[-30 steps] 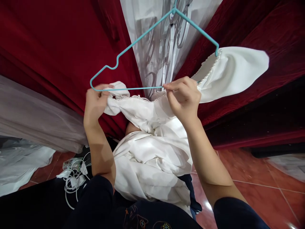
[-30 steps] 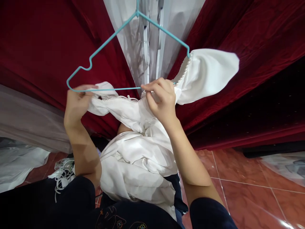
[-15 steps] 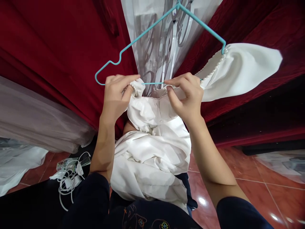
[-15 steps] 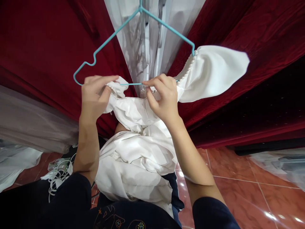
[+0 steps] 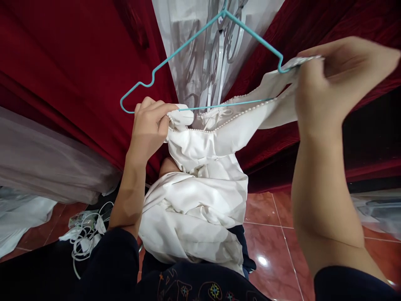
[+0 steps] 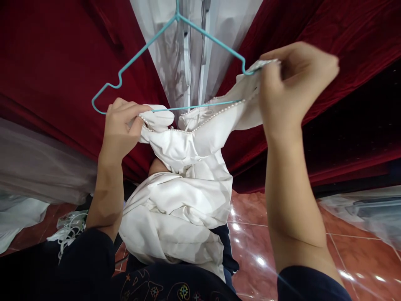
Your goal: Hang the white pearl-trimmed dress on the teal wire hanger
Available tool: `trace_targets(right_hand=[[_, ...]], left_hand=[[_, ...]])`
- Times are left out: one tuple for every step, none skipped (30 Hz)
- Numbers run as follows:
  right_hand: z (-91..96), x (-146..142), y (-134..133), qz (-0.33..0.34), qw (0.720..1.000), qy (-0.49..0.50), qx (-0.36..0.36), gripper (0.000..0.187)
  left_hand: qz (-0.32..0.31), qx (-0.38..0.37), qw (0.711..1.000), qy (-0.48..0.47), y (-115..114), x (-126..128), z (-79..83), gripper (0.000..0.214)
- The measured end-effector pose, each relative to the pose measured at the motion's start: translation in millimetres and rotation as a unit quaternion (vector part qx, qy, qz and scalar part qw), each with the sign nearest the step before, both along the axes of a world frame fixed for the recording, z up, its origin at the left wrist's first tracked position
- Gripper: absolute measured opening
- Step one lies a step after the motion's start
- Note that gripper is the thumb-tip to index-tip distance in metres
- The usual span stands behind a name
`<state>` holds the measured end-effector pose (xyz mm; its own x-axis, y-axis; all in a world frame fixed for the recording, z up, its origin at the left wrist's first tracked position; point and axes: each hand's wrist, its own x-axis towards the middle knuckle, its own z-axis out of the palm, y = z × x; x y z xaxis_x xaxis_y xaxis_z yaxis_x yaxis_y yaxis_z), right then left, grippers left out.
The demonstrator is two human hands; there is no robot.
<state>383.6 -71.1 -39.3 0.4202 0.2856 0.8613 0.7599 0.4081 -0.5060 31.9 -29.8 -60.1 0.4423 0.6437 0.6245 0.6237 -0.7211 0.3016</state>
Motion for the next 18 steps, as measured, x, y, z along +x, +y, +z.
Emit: trace_targets(right_hand=[[3.5,5,0,0.013,0.998,0.052,0.018,0.038],[5.4,10,1,0.013,0.994,0.102,0.032,0.039],[5.6,16,1,0.015,0.99,0.135,0.033,0.04],[4.1,20,0,0.019,0.988,0.15,0.021,0.041],[1.2,23,-3,0.015,0.988,0.154,0.004,0.041],[-2.5,24,-7,0.0,0.988,0.153,-0.018,0.04],[-6.5,23,-13,-0.024,0.987,0.153,-0.051,0.039],[-10.3,22,-22,-0.05,0.982,0.155,-0.093,0.036],[-13.2,19,-31,-0.074,0.976,0.151,-0.142,0.033],[-14.9,16,-42,-0.09,0.969,0.132,-0.189,0.03],[-15.4,12,-52,-0.085,0.965,0.094,-0.23,0.028],[-14.8,8,-60,-0.061,0.965,0.045,-0.251,0.029],[-13.5,3,-67,-0.032,0.969,-0.008,-0.245,0.03],[-12.0,-3,-70,-0.001,0.974,-0.06,-0.22,0.03],[-10.9,-9,-70,0.029,0.977,-0.103,-0.183,0.029],[-10.9,-15,-67,0.058,0.977,-0.14,-0.151,0.027],[-12.3,-21,-61,0.084,0.973,-0.174,-0.129,0.025],[-15.4,-27,-52,0.106,0.965,-0.206,-0.123,0.024]], left_hand=[[0.0,-0.003,1.0,-0.006,0,-1,1.4,0.035],[0.0,-0.007,1.0,-0.011,1,-2,2.6,0.034],[-0.002,-0.011,1.0,-0.013,1,-2,3.5,0.034],[-0.005,-0.015,1.0,-0.014,2,-2,4.0,0.034],[-0.007,-0.02,1.0,-0.013,3,-1,4.1,0.034],[-0.008,-0.023,1.0,-0.012,4,-1,3.9,0.035],[-0.008,-0.023,1.0,-0.012,5,0,3.4,0.035],[-0.007,-0.024,1.0,-0.012,5,1,2.8,0.034],[-0.007,-0.024,1.0,-0.013,5,2,2.1,0.034],[-0.007,-0.024,1.0,-0.013,5,3,1.5,0.034],[-0.008,-0.025,1.0,-0.013,5,4,0.9,0.034],[-0.01,-0.026,1.0,-0.012,5,4,0.3,0.034],[-0.013,-0.029,0.999,-0.011,5,5,-0.3,0.035],[-0.017,-0.032,0.999,-0.01,5,6,-1.1,0.035],[-0.021,-0.033,0.999,-0.01,6,6,-2.2,0.036],[-0.028,-0.031,0.999,-0.013,7,7,-3.7,0.036],[-0.035,-0.025,0.999,-0.019,9,7,-5.6,0.036],[-0.044,-0.017,0.999,-0.027,12,8,-7.9,0.035]])
